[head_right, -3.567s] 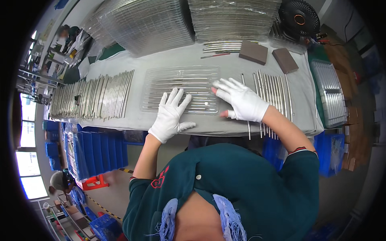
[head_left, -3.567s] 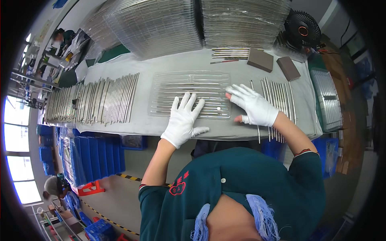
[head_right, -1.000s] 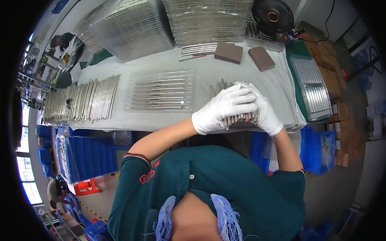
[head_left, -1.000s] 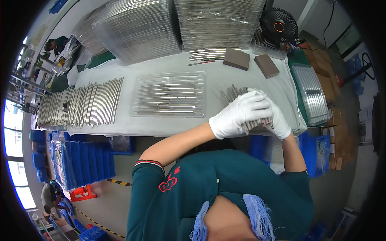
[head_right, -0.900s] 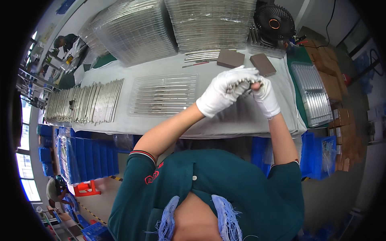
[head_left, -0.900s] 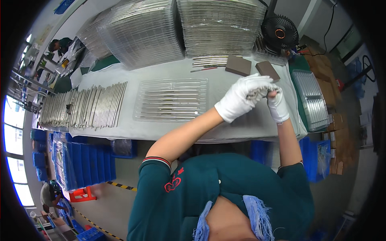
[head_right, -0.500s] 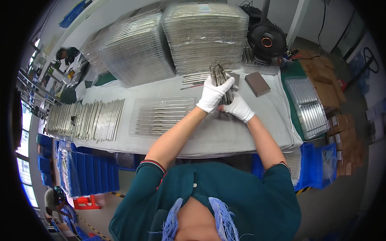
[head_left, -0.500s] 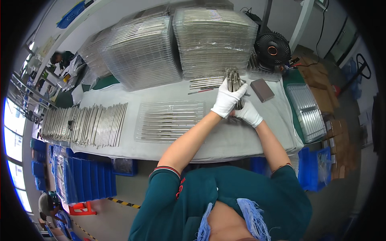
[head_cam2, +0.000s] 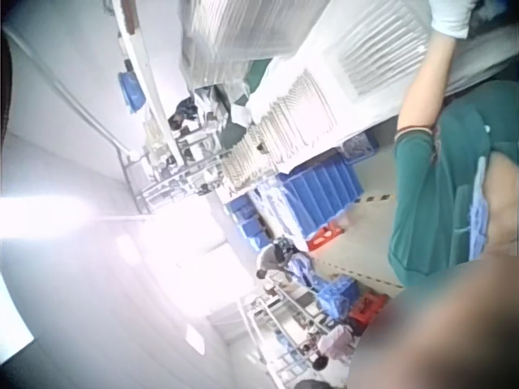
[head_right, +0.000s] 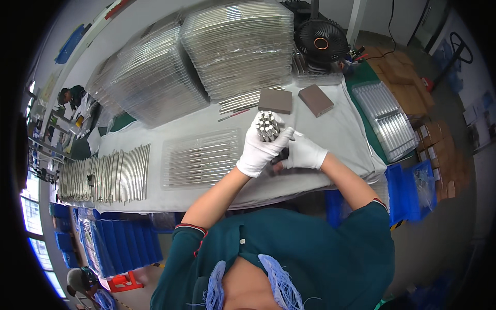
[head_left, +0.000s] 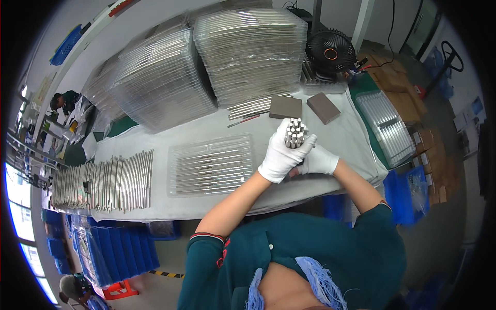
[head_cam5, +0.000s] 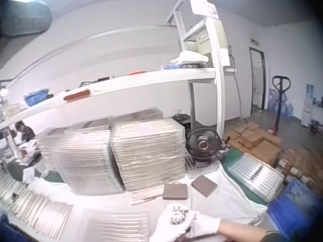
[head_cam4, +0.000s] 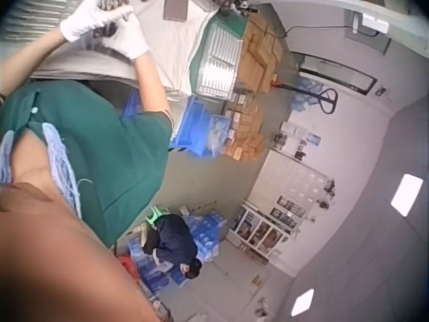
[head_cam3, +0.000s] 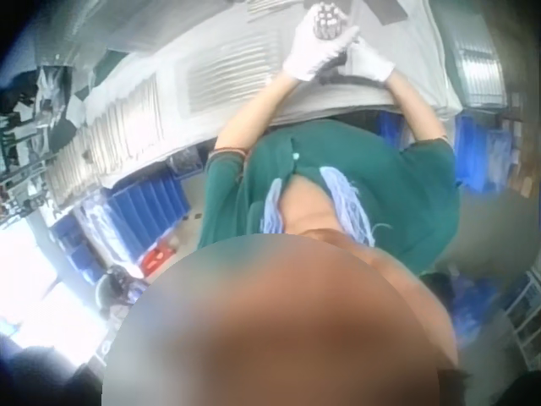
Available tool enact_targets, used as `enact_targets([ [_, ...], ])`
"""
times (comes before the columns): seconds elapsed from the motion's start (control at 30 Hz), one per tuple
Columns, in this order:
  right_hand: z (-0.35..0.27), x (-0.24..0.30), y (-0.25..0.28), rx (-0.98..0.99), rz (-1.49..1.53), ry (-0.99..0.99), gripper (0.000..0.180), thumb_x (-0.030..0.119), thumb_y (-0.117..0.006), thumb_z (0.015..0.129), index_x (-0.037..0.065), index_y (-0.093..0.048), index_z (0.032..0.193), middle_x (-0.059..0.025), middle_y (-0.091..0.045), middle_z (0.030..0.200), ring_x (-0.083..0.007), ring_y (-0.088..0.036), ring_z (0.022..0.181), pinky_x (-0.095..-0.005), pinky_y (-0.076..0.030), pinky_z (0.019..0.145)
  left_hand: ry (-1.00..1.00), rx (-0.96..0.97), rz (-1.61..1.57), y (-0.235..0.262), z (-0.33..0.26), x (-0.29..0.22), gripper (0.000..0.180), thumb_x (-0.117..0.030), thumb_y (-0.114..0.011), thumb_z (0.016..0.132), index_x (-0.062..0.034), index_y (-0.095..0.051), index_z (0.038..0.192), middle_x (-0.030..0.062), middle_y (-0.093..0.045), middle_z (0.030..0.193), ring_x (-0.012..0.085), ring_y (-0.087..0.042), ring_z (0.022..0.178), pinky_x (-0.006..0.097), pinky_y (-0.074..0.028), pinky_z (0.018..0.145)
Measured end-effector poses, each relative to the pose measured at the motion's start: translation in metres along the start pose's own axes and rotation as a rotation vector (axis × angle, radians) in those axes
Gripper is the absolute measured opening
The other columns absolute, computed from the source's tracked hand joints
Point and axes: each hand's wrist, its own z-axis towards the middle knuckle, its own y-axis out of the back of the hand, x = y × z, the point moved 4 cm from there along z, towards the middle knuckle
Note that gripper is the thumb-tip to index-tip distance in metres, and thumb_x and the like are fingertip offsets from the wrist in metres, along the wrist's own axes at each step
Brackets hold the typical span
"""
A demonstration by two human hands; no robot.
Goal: Sorting metal tubes and placing them into partitioned trays on a factory workbench.
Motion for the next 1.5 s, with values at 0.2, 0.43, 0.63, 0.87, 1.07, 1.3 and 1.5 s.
enact_targets([
  [0.2,-0.077,-0.029,0.041,-0.383,-1.055,-0.184,0.065,0.051,-0.049,0.082,0.005,-0.043,0.128,-0.0158,-0.037,0.137,-0.0307,-0.031,0.128,-0.0442,-0.019,0.107,0.046,-0.069,-0.15,0.007,-0.011,0.005,0.019,-0.005,-0.066,0.079,-0.0058,-0.049,0.087,-0.0006,-0.055,0.07,0.0071,-0.058,0.065,0.022,-0.047,0.057],
  [0.43,-0.094,-0.035,0.047,-0.491,-1.034,-0.288,0.067,0.052,-0.048,0.082,0.005,-0.042,0.129,-0.0171,-0.037,0.136,-0.0337,-0.033,0.126,-0.0434,-0.021,0.107,0.086,-0.076,-0.158,0.018,-0.026,-0.026,0.016,-0.002,-0.065,0.079,-0.0051,-0.05,0.083,-0.0021,-0.054,0.068,0.0052,-0.054,0.06,0.021,-0.045,0.054],
  [0.63,-0.033,0.024,-0.008,-0.189,0.024,0.033,0.093,0.052,-0.073,0.064,0.002,-0.034,0.133,-0.0185,-0.041,0.132,-0.0303,-0.036,0.125,-0.0366,-0.028,0.104,0.162,0.061,-0.22,0.022,-0.035,-0.029,0.021,-0.003,-0.067,0.077,-0.0051,-0.051,0.09,-0.0012,-0.057,0.073,0.0047,-0.056,0.067,0.02,-0.047,0.062],
  [0.87,0.015,0.016,-0.049,-0.063,0.072,0.034,0.056,0.019,-0.077,0.067,0.003,-0.052,0.114,-0.0077,-0.058,0.108,-0.0172,-0.053,0.097,-0.0308,-0.043,0.086,0.225,0.224,-0.182,0.022,-0.022,-0.047,0.021,-0.008,-0.07,0.076,-0.0056,-0.052,0.086,0.0013,-0.06,0.076,0.0071,-0.058,0.071,0.023,-0.047,0.066],
  [1.07,-0.015,0.021,-0.035,-0.184,0.028,0.168,0.043,0.026,-0.074,0.073,0.002,-0.056,0.105,-0.0088,-0.059,0.103,-0.0143,-0.053,0.093,-0.029,-0.044,0.084,0.131,0.179,-0.054,0.025,-0.026,-0.045,0.026,-0.012,-0.073,0.073,-0.0064,-0.053,0.088,0.0009,-0.06,0.077,0.0066,-0.055,0.071,0.025,-0.047,0.066],
  [1.3,-0.046,0.007,-0.07,-0.008,1.306,-0.305,0.067,0.064,-0.042,0.081,0.003,-0.053,0.104,-0.0132,-0.059,0.091,-0.0264,-0.06,0.081,-0.0347,-0.048,0.081,0.06,0.214,-0.037,0.021,-0.036,-0.032,0.028,-0.016,-0.073,0.073,-0.006,-0.054,0.092,0.0039,-0.062,0.08,0.0114,-0.06,0.072,0.027,-0.048,0.064],
  [1.5,-0.019,-0.014,-0.089,0.066,1.707,-0.429,0.036,0.035,-0.051,0.088,0.003,-0.053,0.104,-0.0094,-0.061,0.092,-0.0176,-0.058,0.088,-0.0312,-0.046,0.081,-0.312,0.573,0.378,-0.01,-0.064,-0.047,0.033,-0.007,-0.066,0.062,-0.0099,-0.055,0.093,0.006,-0.058,0.084,0.0284,-0.059,0.084,0.035,-0.046,0.079],
])
